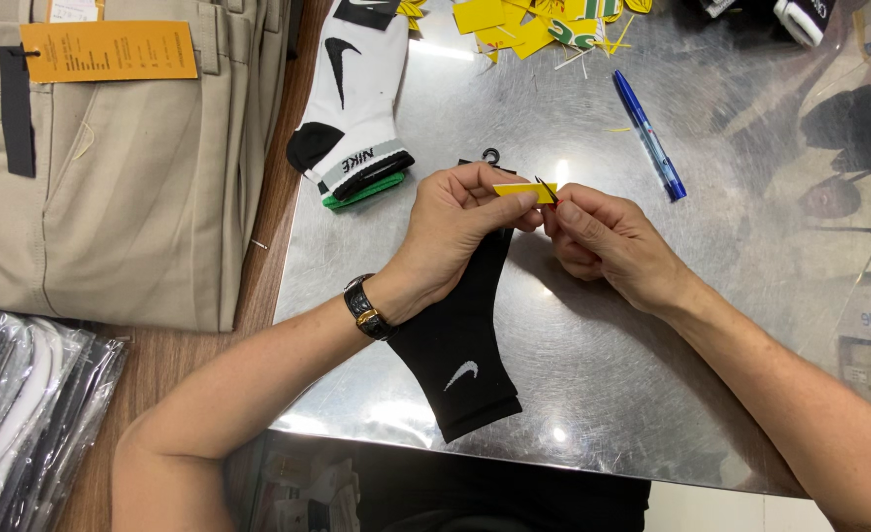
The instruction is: The person cuts small yellow paper pieces into leaf shapes using scissors, then draws vein patterns on them with a blue pen. They place the finished paper leaves onto the tags of white and black socks, arranging them on a metal work surface.
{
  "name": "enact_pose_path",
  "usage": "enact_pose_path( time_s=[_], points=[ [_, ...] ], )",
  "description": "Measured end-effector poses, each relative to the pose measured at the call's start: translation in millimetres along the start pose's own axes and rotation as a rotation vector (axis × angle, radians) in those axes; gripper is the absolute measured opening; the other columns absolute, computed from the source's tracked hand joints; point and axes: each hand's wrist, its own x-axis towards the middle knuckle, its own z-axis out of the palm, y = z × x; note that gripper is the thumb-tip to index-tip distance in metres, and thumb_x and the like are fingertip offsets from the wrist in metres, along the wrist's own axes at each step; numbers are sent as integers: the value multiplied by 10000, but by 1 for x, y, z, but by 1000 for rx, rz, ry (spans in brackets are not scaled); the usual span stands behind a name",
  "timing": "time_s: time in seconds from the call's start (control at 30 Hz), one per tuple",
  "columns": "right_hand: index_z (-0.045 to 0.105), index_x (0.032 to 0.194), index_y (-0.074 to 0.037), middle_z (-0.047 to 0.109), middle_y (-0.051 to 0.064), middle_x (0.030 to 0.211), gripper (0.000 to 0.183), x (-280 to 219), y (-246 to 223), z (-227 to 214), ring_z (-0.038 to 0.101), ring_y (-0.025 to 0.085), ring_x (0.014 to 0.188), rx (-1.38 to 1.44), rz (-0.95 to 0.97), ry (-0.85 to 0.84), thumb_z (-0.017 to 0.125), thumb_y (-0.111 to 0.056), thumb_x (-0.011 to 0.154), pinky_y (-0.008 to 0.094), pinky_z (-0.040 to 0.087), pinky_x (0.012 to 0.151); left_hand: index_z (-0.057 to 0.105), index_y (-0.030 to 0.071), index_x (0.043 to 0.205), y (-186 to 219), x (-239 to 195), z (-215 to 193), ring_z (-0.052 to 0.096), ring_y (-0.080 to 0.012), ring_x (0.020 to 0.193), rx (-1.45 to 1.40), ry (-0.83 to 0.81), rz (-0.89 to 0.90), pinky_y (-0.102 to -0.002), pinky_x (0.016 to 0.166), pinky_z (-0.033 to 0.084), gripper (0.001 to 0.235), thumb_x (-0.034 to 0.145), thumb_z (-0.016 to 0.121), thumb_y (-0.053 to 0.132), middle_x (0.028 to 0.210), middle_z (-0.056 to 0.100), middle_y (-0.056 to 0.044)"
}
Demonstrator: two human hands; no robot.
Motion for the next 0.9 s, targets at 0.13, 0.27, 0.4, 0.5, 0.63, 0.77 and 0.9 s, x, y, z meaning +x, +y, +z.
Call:
enact_pose_path(
  time_s=[0.13,0.27,0.4,0.5,0.63,0.77,0.9],
  points=[
    [537,903,-103,351,-77,632,367,0,0,-2,284,37,510,0,2,-13,442,-408,1084,213,249,436,695,-27,1052,0,0,-1,740,-162,894,13,3,-17,-296,862,617,120,979,694,68,989,759,-134],
    [534,872,-109,337,-84,620,379,0,-1,-6,270,35,504,-30,25,-18,450,-413,1083,214,243,431,690,-23,1050,-1,0,-1,740,-160,893,15,4,-22,-296,855,619,118,969,693,62,997,759,-128],
    [541,856,-113,345,-89,621,361,0,-2,-8,280,40,500,-80,40,4,478,-397,1070,218,252,427,689,-22,1043,-1,0,-2,743,-163,883,24,5,-27,-295,847,621,110,968,693,58,986,757,-128],
    [569,868,-113,347,-86,602,353,1,-5,-10,290,39,487,-139,76,13,470,-397,1054,216,262,419,689,-20,1037,-1,1,-2,742,-163,874,23,-2,-25,-295,840,621,105,968,696,59,974,758,-129],
    [580,898,-104,366,-86,627,328,0,-8,-14,306,36,509,-142,78,-5,473,-369,1058,211,283,435,692,-19,1032,-1,1,-3,736,-157,861,23,-9,-31,-291,829,615,106,966,704,63,960,756,-125],
    [604,920,-92,398,-85,633,321,1,-8,-17,331,40,512,-180,56,-15,479,-356,1054,214,303,440,694,-17,1034,0,1,-3,738,-153,850,48,-12,-46,-289,822,619,113,964,708,70,940,755,-122],
    [627,908,-84,424,-76,588,351,2,-6,-21,368,45,484,-291,34,-27,482,-367,1057,213,321,433,697,-15,1015,0,1,-4,742,-156,850,62,-29,-83,-291,811,627,106,956,708,73,958,759,-121]
  ],
)
